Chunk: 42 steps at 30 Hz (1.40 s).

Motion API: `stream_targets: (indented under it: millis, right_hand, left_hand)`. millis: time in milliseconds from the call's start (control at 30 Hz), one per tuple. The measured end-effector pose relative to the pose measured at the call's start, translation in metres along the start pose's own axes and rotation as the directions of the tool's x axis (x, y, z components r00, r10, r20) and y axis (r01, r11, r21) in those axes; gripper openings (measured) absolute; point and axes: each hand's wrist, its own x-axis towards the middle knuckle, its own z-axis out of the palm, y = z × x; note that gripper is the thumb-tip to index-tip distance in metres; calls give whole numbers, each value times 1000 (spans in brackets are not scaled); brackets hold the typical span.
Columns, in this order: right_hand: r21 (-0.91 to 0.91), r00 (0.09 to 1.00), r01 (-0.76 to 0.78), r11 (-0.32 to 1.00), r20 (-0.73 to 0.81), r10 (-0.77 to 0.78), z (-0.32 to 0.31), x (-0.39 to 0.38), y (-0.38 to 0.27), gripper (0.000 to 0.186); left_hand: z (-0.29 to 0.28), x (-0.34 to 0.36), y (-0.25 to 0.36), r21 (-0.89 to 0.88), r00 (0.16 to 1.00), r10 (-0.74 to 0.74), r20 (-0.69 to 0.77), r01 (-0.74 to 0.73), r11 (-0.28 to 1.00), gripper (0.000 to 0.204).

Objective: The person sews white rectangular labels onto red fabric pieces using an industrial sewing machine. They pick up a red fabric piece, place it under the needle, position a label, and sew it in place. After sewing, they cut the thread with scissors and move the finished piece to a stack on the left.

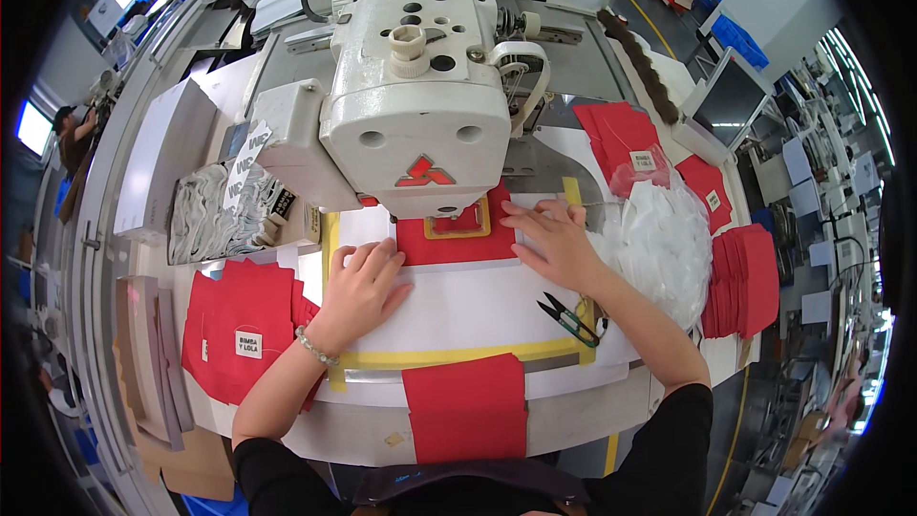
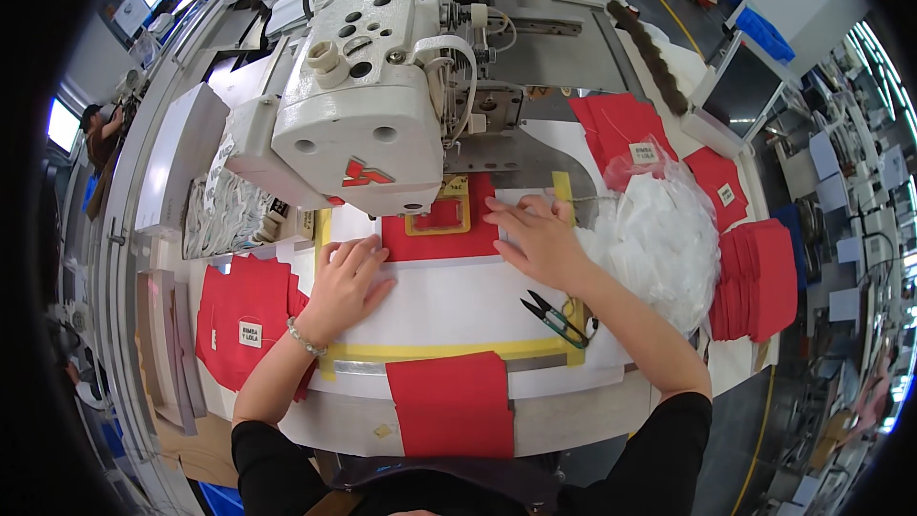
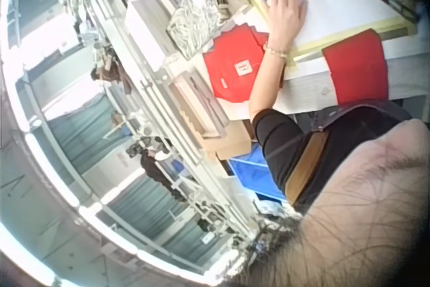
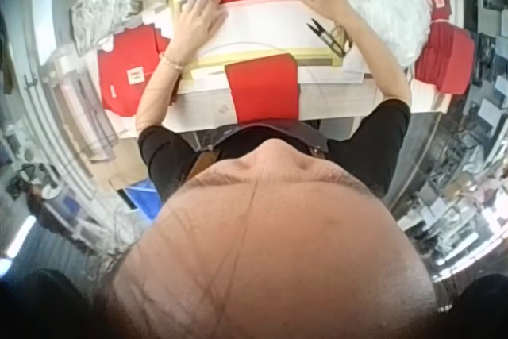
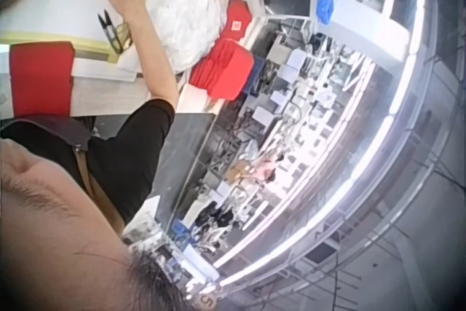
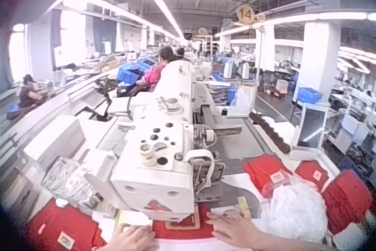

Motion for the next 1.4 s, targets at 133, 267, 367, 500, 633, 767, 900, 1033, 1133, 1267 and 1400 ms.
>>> stream_targets:
  millis: [133,267,367,500,633,767,900,1033,1133,1267,1400]
  right_hand:
    - [-118,993,96,988,-50,-103,4,-8,-6,33]
    - [-160,990,126,979,-38,-134,0,-17,-16,36]
    - [-184,992,123,975,-9,-127,-3,-23,-22,38]
    - [-203,994,106,973,5,-107,-3,-28,-25,42]
    - [-195,996,95,976,13,-94,-3,-27,-27,43]
    - [-185,995,101,978,5,-102,-2,-30,-25,44]
    - [-194,995,94,976,9,-94,-2,-30,-27,45]
    - [-199,996,88,976,10,-88,-2,-30,-29,46]
    - [-203,996,92,975,12,-92,-4,-31,-30,47]
    - [-199,995,98,975,8,-98,-3,-30,-29,47]
    - [-193,996,90,977,12,-89,-3,-31,-29,47]
  left_hand:
    - [2,-2,-1,9,1000,0,-1,0,1000,41]
    - [1,-3,0,30,1000,15,-15,-14,999,42]
    - [1,-3,2,27,1000,-4,4,4,1000,42]
    - [2,-3,2,36,1000,2,-6,-2,999,41]
    - [3,-4,1,56,1000,14,-21,-12,998,39]
    - [-5,-2,1,47,999,4,46,-7,999,40]
    - [-25,2,-25,118,997,-67,-23,69,991,28]
    - [-43,2,-88,186,914,-330,-236,376,908,12]
    - [-55,-8,-114,181,853,-469,-228,511,841,21]
    - [-52,-10,-120,186,805,-560,-197,592,784,28]
    - [-45,-9,-124,190,798,-568,-200,600,777,28]
